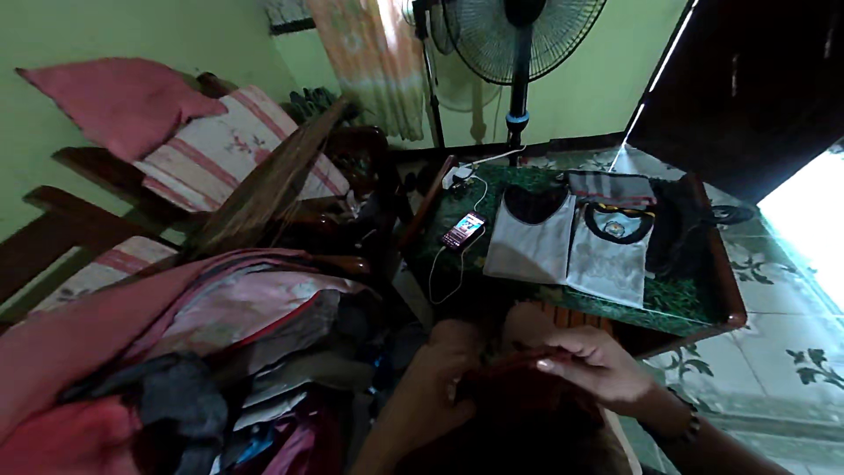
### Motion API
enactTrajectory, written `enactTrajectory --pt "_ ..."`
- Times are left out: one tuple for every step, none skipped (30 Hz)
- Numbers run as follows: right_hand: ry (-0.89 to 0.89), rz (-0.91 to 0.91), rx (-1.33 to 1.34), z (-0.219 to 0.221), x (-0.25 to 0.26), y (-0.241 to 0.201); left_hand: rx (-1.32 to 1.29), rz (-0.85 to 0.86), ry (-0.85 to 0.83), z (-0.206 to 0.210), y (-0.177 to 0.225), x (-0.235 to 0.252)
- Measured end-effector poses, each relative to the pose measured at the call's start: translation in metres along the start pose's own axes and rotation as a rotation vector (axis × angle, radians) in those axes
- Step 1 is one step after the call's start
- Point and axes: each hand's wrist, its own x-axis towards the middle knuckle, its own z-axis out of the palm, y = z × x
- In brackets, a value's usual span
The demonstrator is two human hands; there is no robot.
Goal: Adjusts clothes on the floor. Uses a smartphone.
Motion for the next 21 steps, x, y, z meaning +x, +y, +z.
enactTrajectory --pt "0.036 0.026 0.02 -0.003 -0.004 -0.001 -0.02 0.022 0.049 0.0 -0.003 -0.001" --pt "0.061 0.053 0.037 -0.006 -0.006 -0.001 -0.091 0.015 0.083 -0.001 -0.003 -0.001" --pt "0.075 0.082 0.052 -0.008 -0.008 -0.001 -0.198 -0.01 0.105 -0.003 -0.002 -0.001" --pt "0.081 0.112 0.069 -0.01 -0.009 -0.001 -0.287 -0.028 0.125 -0.004 -0.001 0.001" --pt "0.088 0.129 0.083 -0.011 -0.01 0.001 -0.329 -0.033 0.134 -0.004 0.001 0.003" --pt "0.092 0.131 0.085 -0.012 -0.009 0.002 -0.331 -0.025 0.128 -0.005 0.003 0.007" --pt "0.088 0.115 0.074 -0.012 -0.007 0.002 -0.304 -0.011 0.113 -0.004 0.005 0.011" --pt "0.059 0.093 0.039 -0.013 -0.004 0.001 -0.258 -0.003 0.09 -0.004 0.009 0.017" --pt "0.008 0.078 -0.022 -0.012 -0.001 -0.002 -0.185 -0.001 0.064 -0.002 0.015 0.022" --pt "-0.049 0.078 -0.095 -0.009 0.002 -0.008 -0.09 -0.001 0.041 0.002 0.022 0.027" --pt "-0.104 0.093 -0.171 -0.003 0.006 -0.014 0.005 0.003 0.029 0.006 0.03 0.031" --pt "-0.141 0.115 -0.215 0.005 0.009 -0.018 0.083 0.018 0.036 0.011 0.037 0.034" --pt "-0.153 0.149 -0.236 0.013 0.011 -0.021 0.146 0.033 0.05 0.015 0.042 0.036" --pt "-0.151 0.19 -0.24 0.02 0.013 -0.023 0.184 0.061 0.098 0.018 0.046 0.037" --pt "-0.138 0.216 -0.227 0.024 0.014 -0.023 0.18 0.067 0.153 0.02 0.047 0.037" --pt "-0.112 0.243 -0.218 0.025 0.015 -0.022 0.128 0.041 0.195 0.019 0.046 0.036" --pt "-0.087 0.268 -0.21 0.023 0.016 -0.02 0.038 -0.009 0.229 0.019 0.043 0.034" --pt "-0.066 0.275 -0.194 0.021 0.015 -0.018 -0.05 -0.053 0.248 0.018 0.038 0.031" --pt "-0.049 0.259 -0.168 0.018 0.015 -0.017 -0.118 -0.078 0.23 0.018 0.031 0.028" --pt "-0.046 0.231 -0.132 0.015 0.015 -0.017 -0.175 -0.097 0.177 0.019 0.023 0.024" --pt "-0.045 0.197 -0.092 0.012 0.014 -0.018 -0.233 -0.116 0.11 0.021 0.015 0.02"
